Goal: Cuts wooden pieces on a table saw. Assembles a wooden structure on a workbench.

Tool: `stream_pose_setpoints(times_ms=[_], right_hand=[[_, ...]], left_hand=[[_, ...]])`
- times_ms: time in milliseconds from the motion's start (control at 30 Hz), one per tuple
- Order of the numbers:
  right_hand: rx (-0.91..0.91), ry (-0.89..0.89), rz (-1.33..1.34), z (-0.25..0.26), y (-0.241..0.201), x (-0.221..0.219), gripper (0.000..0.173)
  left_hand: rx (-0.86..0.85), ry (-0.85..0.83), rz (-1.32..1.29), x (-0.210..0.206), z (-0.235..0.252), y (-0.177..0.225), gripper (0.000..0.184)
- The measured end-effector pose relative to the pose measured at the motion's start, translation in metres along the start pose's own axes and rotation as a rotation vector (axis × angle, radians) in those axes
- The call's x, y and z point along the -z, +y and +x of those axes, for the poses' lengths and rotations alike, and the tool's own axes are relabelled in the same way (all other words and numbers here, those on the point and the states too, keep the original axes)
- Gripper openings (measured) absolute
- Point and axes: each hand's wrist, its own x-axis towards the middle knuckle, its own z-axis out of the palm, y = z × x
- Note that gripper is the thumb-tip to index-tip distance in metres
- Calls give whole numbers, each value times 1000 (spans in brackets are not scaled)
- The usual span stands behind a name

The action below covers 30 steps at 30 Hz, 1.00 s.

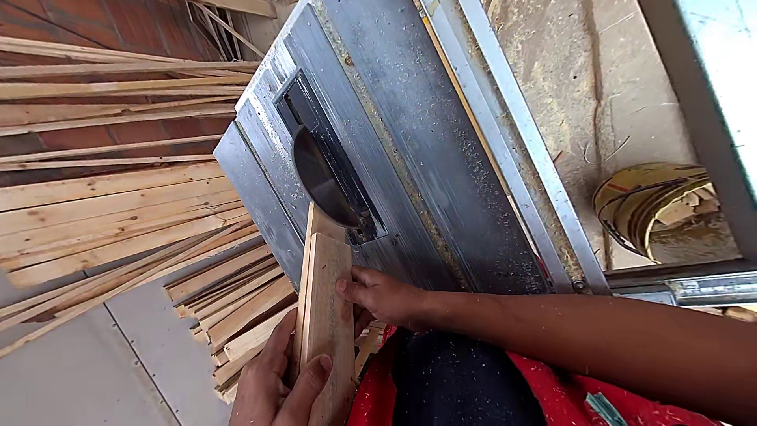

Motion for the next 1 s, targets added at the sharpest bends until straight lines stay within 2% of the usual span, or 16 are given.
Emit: stream_pose_setpoints(times_ms=[200, 500, 1000], right_hand=[[31, 11, 38, 4, -3, 2, 34], [-27, -35, -45, -5, 4, 0, 40], [12, 43, -60, 1, 1, 6, 38]], left_hand=[[-16, 31, 9, -6, 13, -1, 70], [54, 85, 82, -13, -23, 3, 76], [-57, 98, 4, -25, 17, -7, 70]])
